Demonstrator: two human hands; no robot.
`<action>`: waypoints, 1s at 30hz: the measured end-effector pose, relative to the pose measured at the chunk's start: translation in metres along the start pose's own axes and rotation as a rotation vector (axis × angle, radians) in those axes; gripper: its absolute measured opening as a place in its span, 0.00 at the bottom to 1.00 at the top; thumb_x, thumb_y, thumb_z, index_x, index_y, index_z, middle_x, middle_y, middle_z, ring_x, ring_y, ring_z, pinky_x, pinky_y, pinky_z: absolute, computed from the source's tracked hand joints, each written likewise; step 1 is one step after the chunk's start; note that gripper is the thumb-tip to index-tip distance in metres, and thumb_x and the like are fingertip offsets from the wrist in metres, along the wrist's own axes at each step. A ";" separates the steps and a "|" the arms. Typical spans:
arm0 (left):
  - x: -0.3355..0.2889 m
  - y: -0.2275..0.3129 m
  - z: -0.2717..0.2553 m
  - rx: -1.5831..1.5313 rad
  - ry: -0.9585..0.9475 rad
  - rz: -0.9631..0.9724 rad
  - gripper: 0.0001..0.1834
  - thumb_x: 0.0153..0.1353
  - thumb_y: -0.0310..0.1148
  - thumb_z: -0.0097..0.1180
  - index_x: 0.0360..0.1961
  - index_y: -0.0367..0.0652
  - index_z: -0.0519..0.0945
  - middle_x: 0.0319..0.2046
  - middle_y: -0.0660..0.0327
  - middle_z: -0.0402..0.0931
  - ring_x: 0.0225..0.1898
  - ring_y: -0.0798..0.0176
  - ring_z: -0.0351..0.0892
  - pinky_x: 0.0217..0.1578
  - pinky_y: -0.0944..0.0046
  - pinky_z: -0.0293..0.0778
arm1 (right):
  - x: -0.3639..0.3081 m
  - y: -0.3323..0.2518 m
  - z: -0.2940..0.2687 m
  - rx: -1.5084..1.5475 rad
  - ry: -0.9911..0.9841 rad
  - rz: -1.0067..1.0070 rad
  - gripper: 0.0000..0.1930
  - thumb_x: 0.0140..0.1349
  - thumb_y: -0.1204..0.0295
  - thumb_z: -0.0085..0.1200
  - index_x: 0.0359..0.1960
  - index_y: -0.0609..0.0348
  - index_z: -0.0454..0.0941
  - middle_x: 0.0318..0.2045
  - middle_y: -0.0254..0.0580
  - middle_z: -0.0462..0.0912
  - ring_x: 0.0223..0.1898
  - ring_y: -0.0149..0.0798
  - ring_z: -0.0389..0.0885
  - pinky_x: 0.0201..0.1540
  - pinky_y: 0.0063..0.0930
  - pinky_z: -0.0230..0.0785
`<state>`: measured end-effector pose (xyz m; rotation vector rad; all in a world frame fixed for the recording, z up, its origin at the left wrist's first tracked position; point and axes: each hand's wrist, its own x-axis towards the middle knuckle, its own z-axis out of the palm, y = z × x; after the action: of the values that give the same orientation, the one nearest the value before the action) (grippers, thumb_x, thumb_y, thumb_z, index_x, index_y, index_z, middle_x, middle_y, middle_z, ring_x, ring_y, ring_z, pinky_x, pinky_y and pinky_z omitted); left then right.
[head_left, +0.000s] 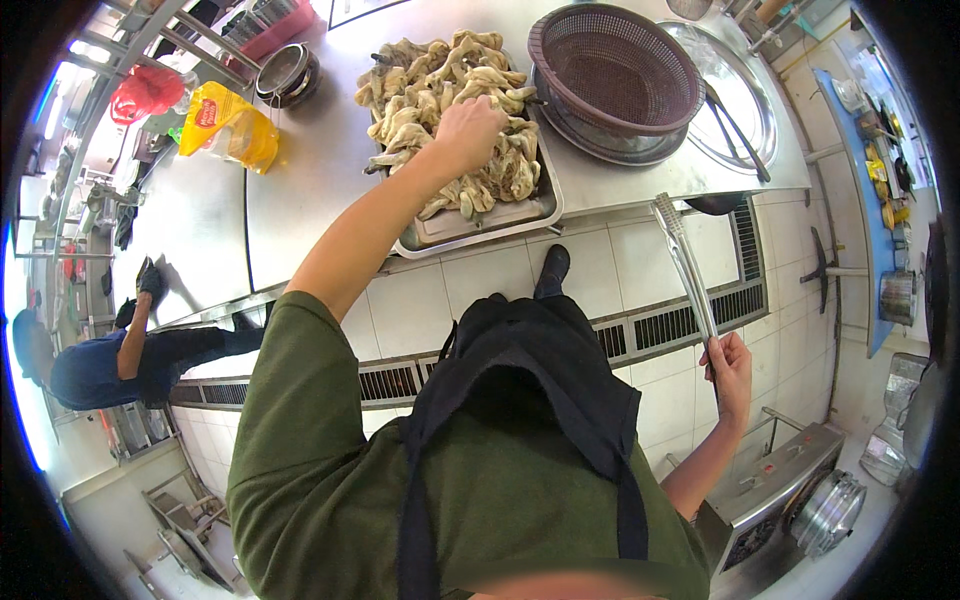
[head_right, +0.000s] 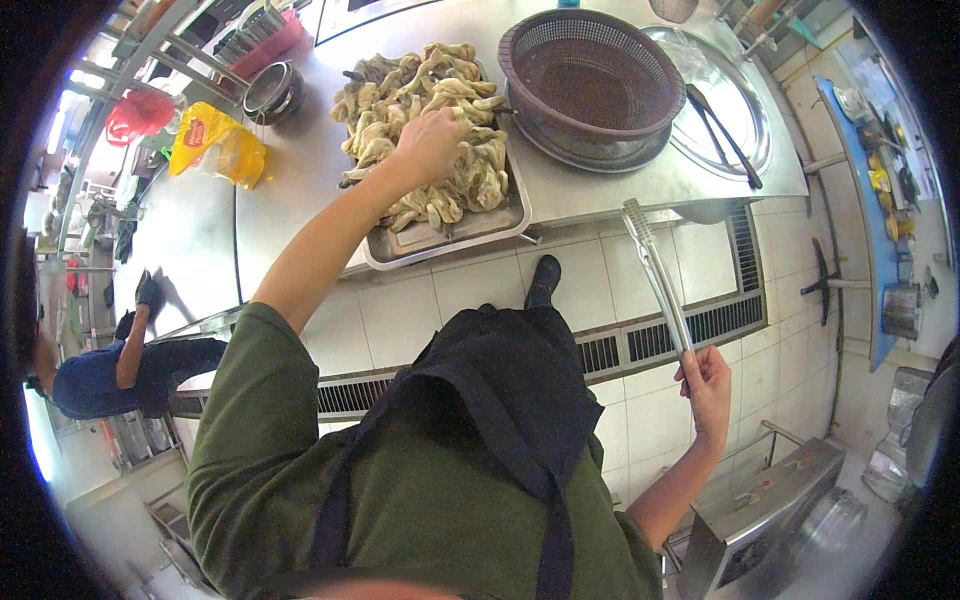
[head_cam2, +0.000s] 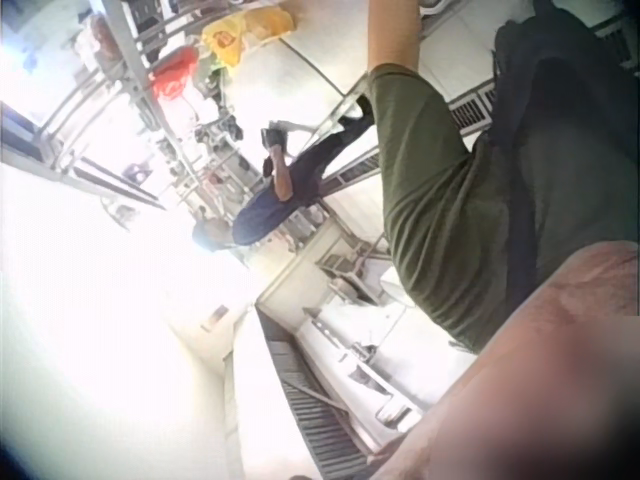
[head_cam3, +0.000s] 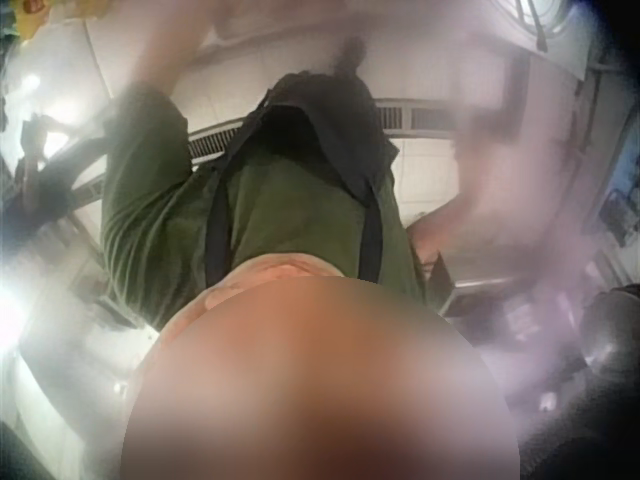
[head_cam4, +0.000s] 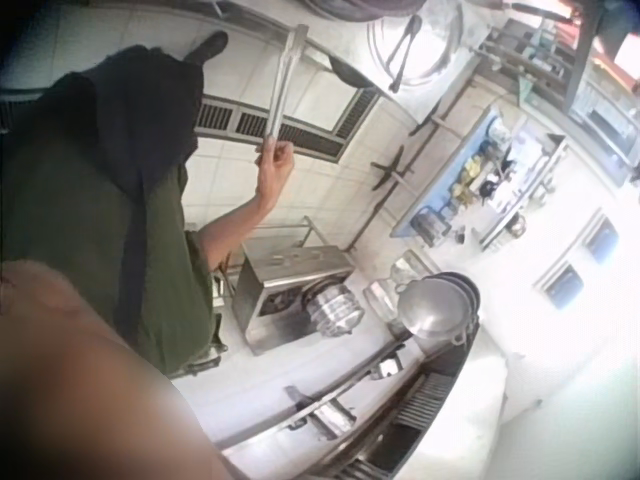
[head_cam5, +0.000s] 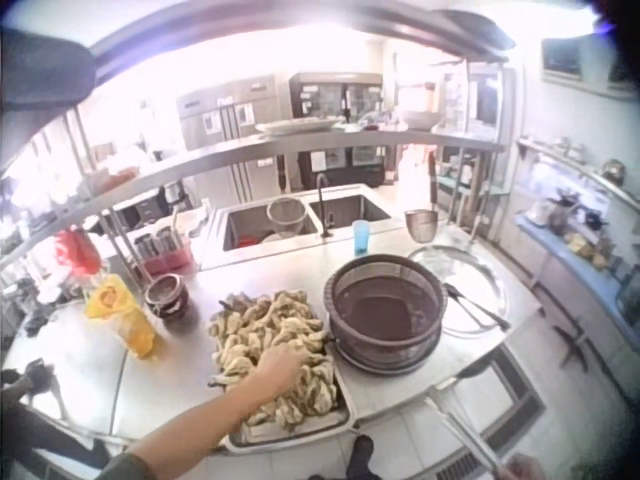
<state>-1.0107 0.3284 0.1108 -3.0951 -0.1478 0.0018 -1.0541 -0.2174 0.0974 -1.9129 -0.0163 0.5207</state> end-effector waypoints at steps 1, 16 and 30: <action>-0.005 0.002 0.002 0.020 0.040 0.003 0.13 0.55 0.24 0.59 0.43 0.42 0.84 0.46 0.48 0.79 0.51 0.47 0.81 0.50 0.49 0.78 | -0.005 0.006 0.003 0.043 0.016 0.003 0.13 0.73 0.66 0.57 0.30 0.53 0.69 0.21 0.31 0.78 0.19 0.20 0.66 0.22 0.17 0.58; -0.144 0.052 0.004 -0.299 0.631 -0.270 0.13 0.60 0.34 0.64 0.44 0.42 0.79 0.41 0.50 0.73 0.44 0.45 0.79 0.42 0.49 0.77 | 0.031 0.093 0.004 -0.101 -0.210 -0.031 0.14 0.60 0.71 0.68 0.34 0.55 0.71 0.26 0.28 0.75 0.26 0.23 0.70 0.28 0.21 0.63; -0.555 0.229 0.271 -0.509 0.193 -1.478 0.13 0.59 0.34 0.59 0.41 0.37 0.80 0.38 0.41 0.81 0.45 0.34 0.80 0.46 0.41 0.75 | 0.128 0.321 0.073 -0.374 -0.421 0.542 0.02 0.52 0.84 0.54 0.23 0.70 0.75 0.18 0.47 0.75 0.16 0.43 0.76 0.15 0.40 0.66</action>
<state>-1.5427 0.0591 -0.1702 -2.4702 -2.5351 -0.4059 -1.0386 -0.2496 -0.2539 -2.1318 0.1448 1.3597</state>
